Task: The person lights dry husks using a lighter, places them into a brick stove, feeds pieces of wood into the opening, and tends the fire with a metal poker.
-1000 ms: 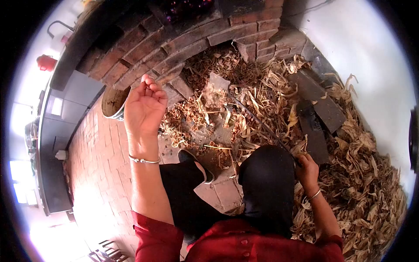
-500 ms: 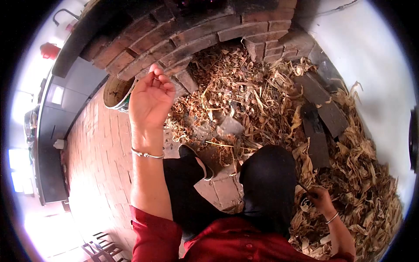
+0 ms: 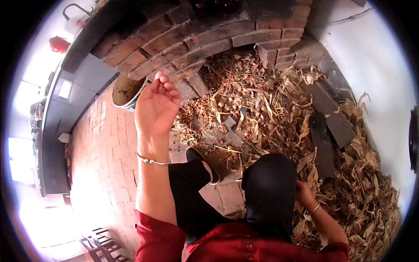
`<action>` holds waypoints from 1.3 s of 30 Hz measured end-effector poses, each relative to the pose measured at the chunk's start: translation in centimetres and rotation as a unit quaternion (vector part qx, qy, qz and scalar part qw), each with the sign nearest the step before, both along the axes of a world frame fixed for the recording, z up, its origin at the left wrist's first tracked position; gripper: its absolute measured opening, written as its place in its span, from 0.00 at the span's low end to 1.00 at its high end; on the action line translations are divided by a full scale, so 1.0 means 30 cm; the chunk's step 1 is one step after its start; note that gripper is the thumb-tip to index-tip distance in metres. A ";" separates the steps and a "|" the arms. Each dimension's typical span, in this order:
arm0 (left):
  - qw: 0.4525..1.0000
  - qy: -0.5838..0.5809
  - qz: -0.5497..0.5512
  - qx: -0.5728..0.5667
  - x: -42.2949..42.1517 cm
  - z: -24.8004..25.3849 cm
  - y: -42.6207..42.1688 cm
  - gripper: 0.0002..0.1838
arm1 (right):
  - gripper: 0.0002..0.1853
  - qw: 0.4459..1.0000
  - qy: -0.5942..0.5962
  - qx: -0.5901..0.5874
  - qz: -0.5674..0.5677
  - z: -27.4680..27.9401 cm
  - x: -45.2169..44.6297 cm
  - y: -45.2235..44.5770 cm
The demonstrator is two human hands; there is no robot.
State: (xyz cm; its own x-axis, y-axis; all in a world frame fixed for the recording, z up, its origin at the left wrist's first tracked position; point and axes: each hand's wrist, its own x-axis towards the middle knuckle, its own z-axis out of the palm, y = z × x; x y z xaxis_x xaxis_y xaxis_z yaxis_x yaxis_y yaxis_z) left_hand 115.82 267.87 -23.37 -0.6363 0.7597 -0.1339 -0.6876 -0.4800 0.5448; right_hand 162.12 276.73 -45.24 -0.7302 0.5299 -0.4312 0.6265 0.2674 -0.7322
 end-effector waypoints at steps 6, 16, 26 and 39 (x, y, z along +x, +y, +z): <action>1.000 -0.001 0.000 0.003 -0.011 -0.006 -0.022 0.09 | 0.04 0.970 0.100 -0.179 -0.131 -0.113 -0.182 -0.002; 1.000 -0.006 0.023 -0.018 0.006 -0.005 -0.015 0.09 | 0.11 0.866 0.154 -0.342 -0.331 -0.262 -0.207 -0.073; 0.999 -0.037 -0.002 -0.018 0.019 0.002 0.006 0.08 | 0.14 0.858 0.155 -0.418 -0.254 -0.371 -0.195 -0.077; 0.998 -0.028 -0.049 -0.017 0.019 -0.010 0.019 0.10 | 0.17 0.991 0.077 -0.067 -0.088 -0.030 -0.055 -0.024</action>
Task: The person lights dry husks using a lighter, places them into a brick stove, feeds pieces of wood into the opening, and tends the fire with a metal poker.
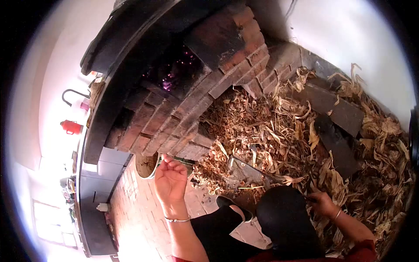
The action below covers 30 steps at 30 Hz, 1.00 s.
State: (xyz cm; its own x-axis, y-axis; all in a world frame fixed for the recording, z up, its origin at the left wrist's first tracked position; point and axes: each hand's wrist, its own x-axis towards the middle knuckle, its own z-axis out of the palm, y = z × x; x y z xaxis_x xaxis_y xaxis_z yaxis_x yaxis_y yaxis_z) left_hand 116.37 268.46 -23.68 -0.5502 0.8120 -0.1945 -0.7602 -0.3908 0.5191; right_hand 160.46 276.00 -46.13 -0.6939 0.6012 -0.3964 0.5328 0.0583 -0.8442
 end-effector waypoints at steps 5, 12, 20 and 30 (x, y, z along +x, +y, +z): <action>1.000 0.007 -0.004 -0.001 0.007 -0.004 0.016 0.10 | 0.17 0.999 -0.020 0.023 -0.025 0.152 0.083 0.006; 1.000 -0.001 0.007 -0.015 0.022 0.002 0.047 0.08 | 0.13 0.994 0.035 0.056 -0.089 0.388 0.148 0.030; 1.000 0.001 -0.004 -0.020 0.025 -0.002 0.075 0.08 | 0.07 0.987 -0.009 0.067 -0.145 0.588 0.149 0.054; 1.000 0.000 -0.009 -0.015 0.027 0.011 0.104 0.09 | 0.07 0.985 -0.005 0.104 -0.134 0.831 -0.035 0.175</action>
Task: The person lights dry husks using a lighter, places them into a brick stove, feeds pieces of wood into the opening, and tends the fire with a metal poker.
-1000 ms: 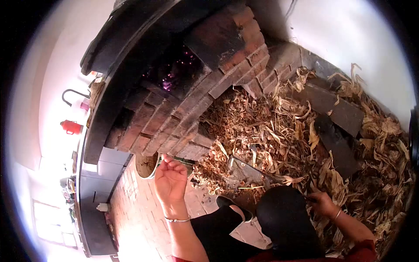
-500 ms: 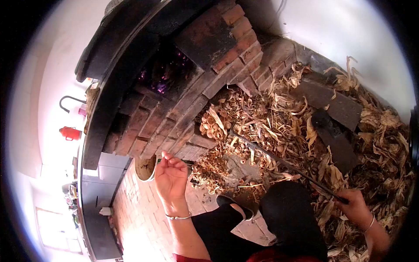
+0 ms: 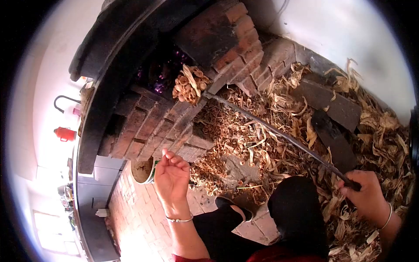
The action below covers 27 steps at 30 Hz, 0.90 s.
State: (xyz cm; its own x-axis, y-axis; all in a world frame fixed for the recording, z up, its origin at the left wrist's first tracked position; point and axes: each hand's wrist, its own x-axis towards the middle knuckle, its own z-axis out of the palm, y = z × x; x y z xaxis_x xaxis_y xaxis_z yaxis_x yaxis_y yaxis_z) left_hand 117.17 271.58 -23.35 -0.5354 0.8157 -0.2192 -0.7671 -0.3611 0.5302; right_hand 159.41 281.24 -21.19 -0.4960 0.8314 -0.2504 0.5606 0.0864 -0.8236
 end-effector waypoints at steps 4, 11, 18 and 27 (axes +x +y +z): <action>0.999 -0.031 -0.003 0.010 0.006 0.020 -0.008 0.09 | 0.08 0.999 0.011 -0.048 0.000 0.053 -0.104 0.066; 0.998 -0.043 -0.002 0.047 -0.009 0.051 -0.064 0.11 | 0.12 0.986 0.032 0.083 0.139 0.122 -0.436 0.282; 0.996 -0.065 0.001 0.061 0.027 0.096 -0.078 0.11 | 0.10 0.960 0.001 0.210 0.183 0.359 -0.876 0.556; 0.996 -0.069 -0.014 0.056 0.024 0.080 -0.073 0.11 | 0.11 0.979 -0.070 0.116 0.152 0.352 -0.663 0.421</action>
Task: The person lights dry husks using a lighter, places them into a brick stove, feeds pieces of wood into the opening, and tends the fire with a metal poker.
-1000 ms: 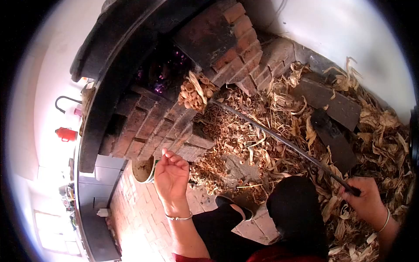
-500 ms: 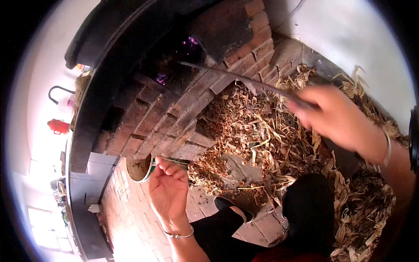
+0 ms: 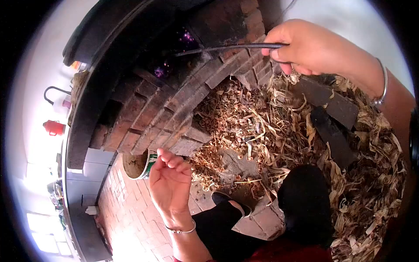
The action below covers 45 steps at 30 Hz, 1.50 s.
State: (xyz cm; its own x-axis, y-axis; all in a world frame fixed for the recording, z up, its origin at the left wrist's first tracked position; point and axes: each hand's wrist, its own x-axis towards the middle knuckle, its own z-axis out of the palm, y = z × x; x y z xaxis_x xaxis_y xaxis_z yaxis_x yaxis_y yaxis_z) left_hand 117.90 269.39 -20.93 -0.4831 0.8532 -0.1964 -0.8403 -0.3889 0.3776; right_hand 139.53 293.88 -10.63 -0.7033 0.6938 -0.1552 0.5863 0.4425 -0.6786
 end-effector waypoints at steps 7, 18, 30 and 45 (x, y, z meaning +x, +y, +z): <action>1.000 0.007 0.003 0.008 -0.012 -0.013 -0.023 0.11 | 0.09 0.996 0.057 0.026 0.058 -0.025 -0.137 0.070; 1.000 0.017 -0.006 0.020 -0.021 -0.010 -0.029 0.12 | 0.09 0.995 0.024 0.060 0.075 0.050 -0.030 -0.004; 0.999 0.021 -0.001 0.025 -0.004 0.009 -0.028 0.11 | 0.12 0.994 0.013 0.080 0.070 0.074 -0.076 -0.005; 0.999 0.030 -0.001 0.032 -0.015 -0.019 -0.004 0.09 | 0.12 0.999 0.007 -0.042 -0.024 -0.003 0.154 -0.109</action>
State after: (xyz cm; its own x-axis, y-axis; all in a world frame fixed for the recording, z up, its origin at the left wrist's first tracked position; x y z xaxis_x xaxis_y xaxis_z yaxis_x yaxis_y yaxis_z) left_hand 117.46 269.26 -21.50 -0.4911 0.8638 -0.1124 -0.8173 -0.4123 0.4025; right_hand 144.14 290.61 -10.71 -0.6725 0.7111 -0.2050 0.5956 0.3556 -0.7203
